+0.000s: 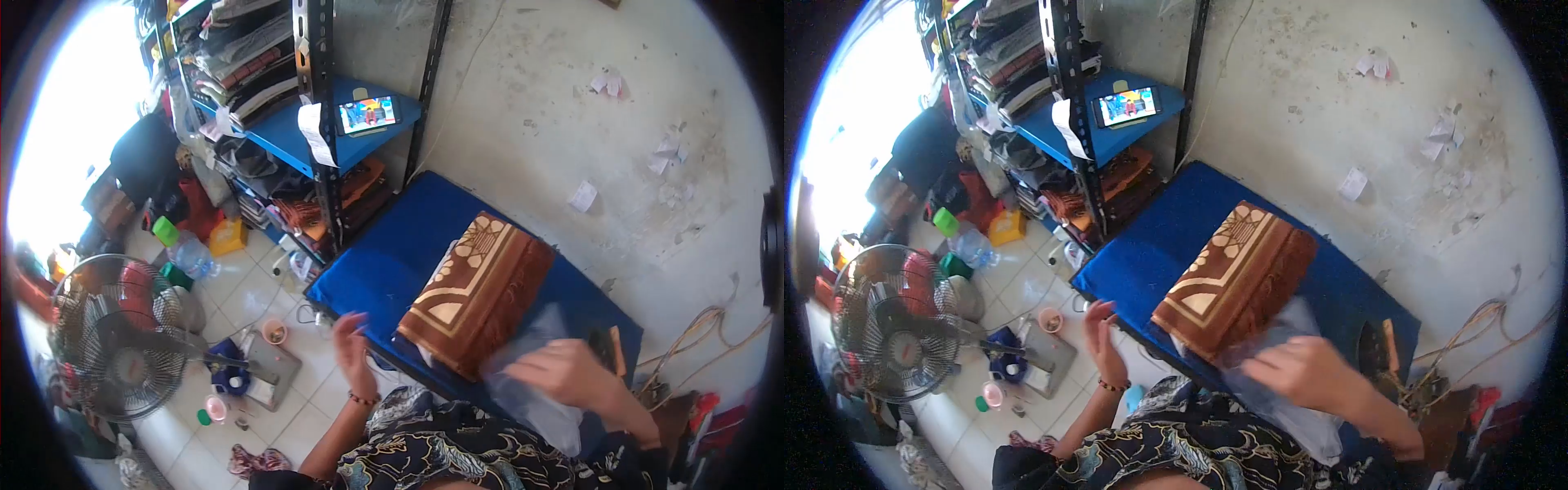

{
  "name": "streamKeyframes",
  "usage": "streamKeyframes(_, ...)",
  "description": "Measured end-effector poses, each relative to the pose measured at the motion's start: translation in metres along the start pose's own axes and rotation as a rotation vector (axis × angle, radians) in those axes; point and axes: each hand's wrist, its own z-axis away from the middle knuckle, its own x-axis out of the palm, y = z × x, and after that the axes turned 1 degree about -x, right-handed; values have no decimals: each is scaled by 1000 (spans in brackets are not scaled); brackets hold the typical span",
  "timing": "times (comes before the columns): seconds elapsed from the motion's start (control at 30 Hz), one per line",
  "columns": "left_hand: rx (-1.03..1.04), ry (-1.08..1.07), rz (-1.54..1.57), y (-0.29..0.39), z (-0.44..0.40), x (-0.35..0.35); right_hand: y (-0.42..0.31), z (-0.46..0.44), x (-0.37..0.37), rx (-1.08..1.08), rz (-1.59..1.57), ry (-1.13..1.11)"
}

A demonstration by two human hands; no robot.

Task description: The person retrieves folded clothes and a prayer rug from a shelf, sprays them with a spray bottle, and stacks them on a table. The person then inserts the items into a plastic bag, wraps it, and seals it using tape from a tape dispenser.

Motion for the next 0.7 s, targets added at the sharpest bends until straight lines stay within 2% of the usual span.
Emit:
streamKeyframes(0.07,103,-809,93,59,-8,38,-15,-28,27,-62,-40,-45)
streamKeyframes(0.13,188,-1265,-230,118,-17,72,-22,-47,31,-92,-128,152)
streamKeyframes(0.17,294,-1201,-316,124,-18,76,-24,-49,21,-53,-135,183)
streamKeyframes(0.27,252,-1403,-702,133,-42,52,-38,-48,-5,75,-223,286)
streamKeyframes(0.3,342,-1422,-682,132,-47,44,-42,-46,-6,122,-288,325)
streamKeyframes(0.4,377,-1379,-1016,134,-67,17,-55,-35,-14,281,-435,351)
streamKeyframes(0.43,289,-1395,-847,129,-76,11,-62,-33,-15,327,-469,362)
streamKeyframes(0.53,395,-1271,-836,132,-90,1,-83,-21,-11,525,-616,392)
streamKeyframes(0.57,280,-1248,-739,132,-95,0,-91,-16,-9,618,-661,421)
streamKeyframes(0.6,267,-1232,-665,133,-98,1,-98,-11,-7,712,-703,452)
streamKeyframes(0.63,253,-1214,-590,132,-97,4,-103,-3,-5,783,-756,422)
streamKeyframes(0.7,268,-1222,-469,128,-91,13,-110,8,-7,884,-703,150)
